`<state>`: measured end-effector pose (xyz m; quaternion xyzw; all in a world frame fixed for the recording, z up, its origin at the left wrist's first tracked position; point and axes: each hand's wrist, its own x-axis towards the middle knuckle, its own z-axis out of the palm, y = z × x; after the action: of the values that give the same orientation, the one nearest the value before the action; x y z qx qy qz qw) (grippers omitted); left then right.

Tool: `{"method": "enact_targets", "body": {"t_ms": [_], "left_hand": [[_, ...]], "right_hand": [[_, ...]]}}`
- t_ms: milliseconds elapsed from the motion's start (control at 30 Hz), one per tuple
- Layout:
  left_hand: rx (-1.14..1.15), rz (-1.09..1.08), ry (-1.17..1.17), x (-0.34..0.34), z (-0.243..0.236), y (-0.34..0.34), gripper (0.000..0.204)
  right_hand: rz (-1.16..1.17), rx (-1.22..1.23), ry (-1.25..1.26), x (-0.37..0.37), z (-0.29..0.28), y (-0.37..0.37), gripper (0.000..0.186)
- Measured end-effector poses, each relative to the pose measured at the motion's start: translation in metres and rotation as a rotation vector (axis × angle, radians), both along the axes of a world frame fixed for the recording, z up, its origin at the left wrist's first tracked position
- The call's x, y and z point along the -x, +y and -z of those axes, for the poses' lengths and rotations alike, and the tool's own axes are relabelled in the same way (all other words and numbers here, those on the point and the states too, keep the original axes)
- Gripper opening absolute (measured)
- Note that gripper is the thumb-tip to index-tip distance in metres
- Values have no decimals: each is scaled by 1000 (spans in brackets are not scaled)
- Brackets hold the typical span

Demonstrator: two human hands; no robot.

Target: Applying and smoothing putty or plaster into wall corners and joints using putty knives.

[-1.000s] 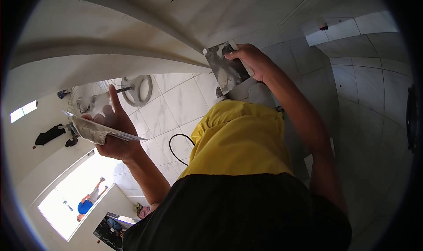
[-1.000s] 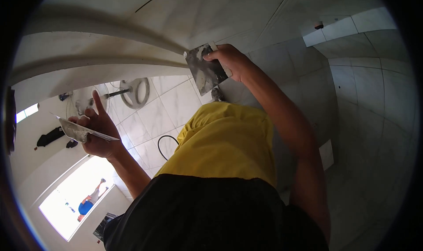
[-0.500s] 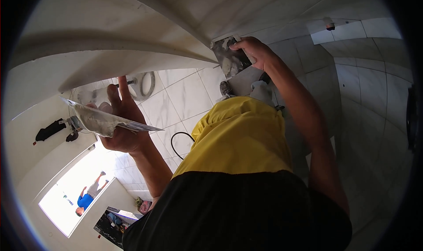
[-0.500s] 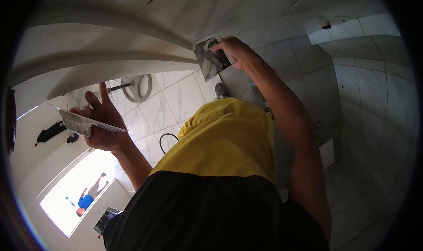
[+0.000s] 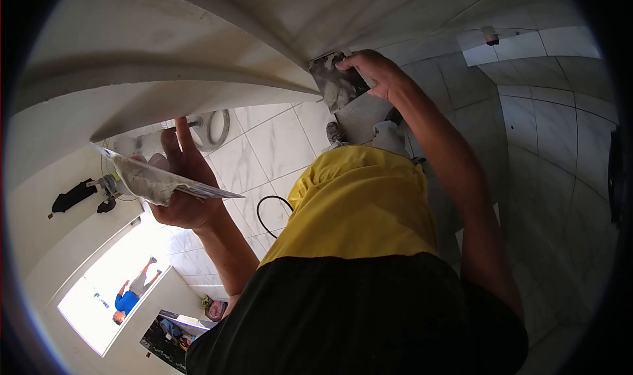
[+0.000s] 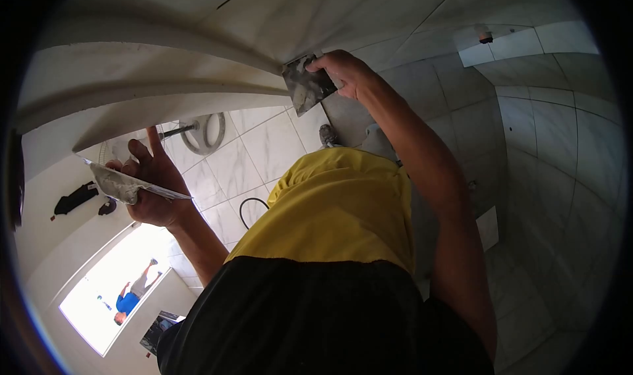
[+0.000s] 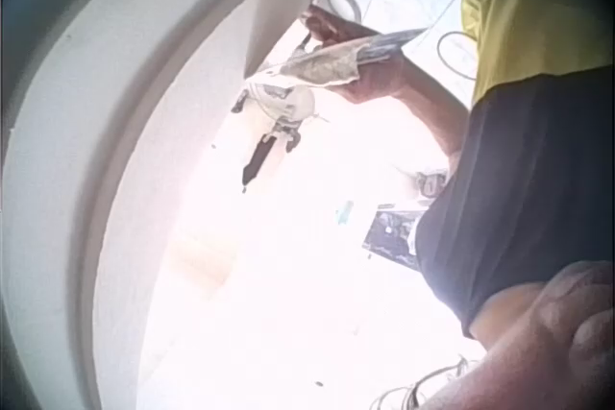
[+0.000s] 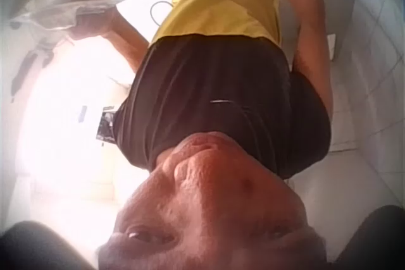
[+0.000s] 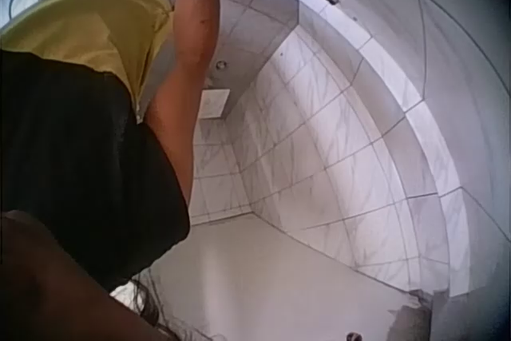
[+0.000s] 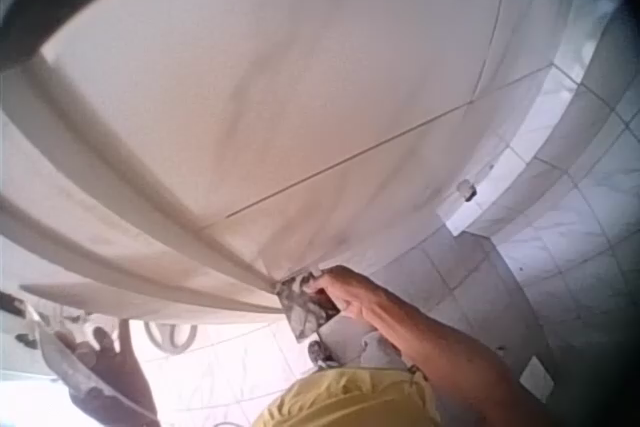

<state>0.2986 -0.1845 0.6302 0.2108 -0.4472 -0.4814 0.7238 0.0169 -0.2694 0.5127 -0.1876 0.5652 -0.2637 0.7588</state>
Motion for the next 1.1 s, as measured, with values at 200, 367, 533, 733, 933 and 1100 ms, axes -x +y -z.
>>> {"method": "enact_targets", "body": {"t_ms": [200,367,533,733,933,1100], "left_hand": [[75,109,-61,-11,10,0,51],[52,31,-24,-12,18,4,51],[9,32,35,-2,13,6,42],[-14,8,33,3,15,8,35],[-10,15,10,6,18,11,35],[-41,33,46,5,25,15,35]], "right_hand": [[48,-8,-58,-2,-9,0,20],[102,19,-82,-3,-20,1,17],[31,29,-89,2,-20,1,31],[79,40,-238,6,2,-3,26],[133,53,-289,8,-2,-2,21],[149,52,-298,10,-13,3,22]]}}
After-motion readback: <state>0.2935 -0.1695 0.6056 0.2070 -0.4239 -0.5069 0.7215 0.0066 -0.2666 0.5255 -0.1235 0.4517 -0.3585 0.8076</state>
